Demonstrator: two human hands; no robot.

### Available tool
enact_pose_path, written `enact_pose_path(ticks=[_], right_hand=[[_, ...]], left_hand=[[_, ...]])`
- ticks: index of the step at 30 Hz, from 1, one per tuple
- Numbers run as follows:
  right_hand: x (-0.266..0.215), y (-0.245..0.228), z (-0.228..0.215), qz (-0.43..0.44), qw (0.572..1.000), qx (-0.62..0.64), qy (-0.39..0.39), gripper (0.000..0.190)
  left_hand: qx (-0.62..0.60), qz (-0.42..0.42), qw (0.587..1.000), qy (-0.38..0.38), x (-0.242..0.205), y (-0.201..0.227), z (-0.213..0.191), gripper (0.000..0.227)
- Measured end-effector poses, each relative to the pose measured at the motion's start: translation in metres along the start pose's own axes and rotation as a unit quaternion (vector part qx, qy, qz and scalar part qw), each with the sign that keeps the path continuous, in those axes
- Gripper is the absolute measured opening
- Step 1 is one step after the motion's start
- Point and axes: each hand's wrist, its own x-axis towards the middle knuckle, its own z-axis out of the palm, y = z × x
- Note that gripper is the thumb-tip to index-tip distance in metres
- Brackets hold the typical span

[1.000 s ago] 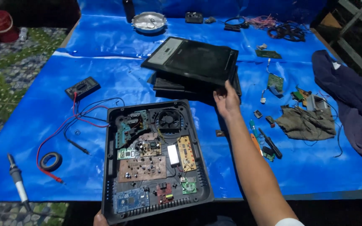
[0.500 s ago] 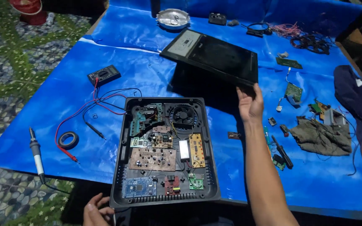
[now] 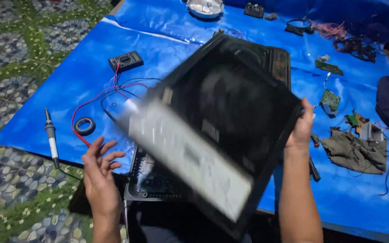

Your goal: Cleaning the glass surface of an induction cooker and performing internal inspections and diagnostic checks.

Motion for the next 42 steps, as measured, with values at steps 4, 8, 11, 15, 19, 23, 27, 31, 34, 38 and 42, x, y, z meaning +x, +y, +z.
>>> enact_pose_path(ticks=[4, 8, 11, 15, 19, 23, 27, 31, 34, 38, 42], right_hand=[[-0.020, 0.028, 0.031, 0.036, 0.992, -0.071, 0.096, 0.041], [0.003, 0.051, 0.009, 0.079, 0.963, -0.190, 0.172, 0.049], [0.037, 0.073, -0.014, 0.058, 0.916, -0.315, 0.242, 0.052], [0.054, 0.094, -0.007, 0.092, 0.903, -0.356, 0.222, 0.050], [0.079, 0.114, -0.009, 0.069, 0.874, -0.451, 0.168, 0.051], [0.069, 0.116, 0.021, 0.016, 0.847, -0.507, 0.157, 0.049], [0.067, 0.117, 0.042, -0.018, 0.854, -0.506, 0.116, 0.035], [0.069, 0.126, 0.045, -0.024, 0.874, -0.471, 0.116, 0.044], [0.070, 0.132, 0.042, -0.002, 0.869, -0.466, 0.168, 0.048], [0.074, 0.127, 0.037, -0.008, 0.876, -0.448, 0.177, 0.054], [0.066, 0.127, 0.043, -0.015, 0.870, -0.453, 0.196, 0.050]], left_hand=[[-0.072, -0.001, 0.997, -0.041, -0.030, 0.030, 0.018, 0.052], [-0.165, -0.136, 0.977, 0.022, -0.062, 0.044, 0.015, 0.055], [-0.036, -0.078, 0.996, 0.007, -0.062, 0.008, 0.000, 0.047], [0.077, -0.027, 0.996, 0.038, -0.057, -0.037, -0.010, 0.038], [0.132, -0.007, 0.988, 0.079, -0.065, -0.036, -0.007, 0.032], [0.152, 0.025, 0.983, 0.104, -0.071, -0.052, -0.009, 0.039], [0.136, 0.048, 0.981, 0.133, -0.074, -0.059, -0.003, 0.036], [0.118, 0.028, 0.982, 0.146, -0.068, -0.060, -0.002, 0.036], [0.186, 0.025, 0.972, 0.143, -0.063, -0.071, -0.006, 0.037], [0.201, -0.003, 0.972, 0.121, -0.056, -0.071, 0.002, 0.041], [0.212, 0.016, 0.968, 0.130, -0.057, -0.067, 0.004, 0.041]])
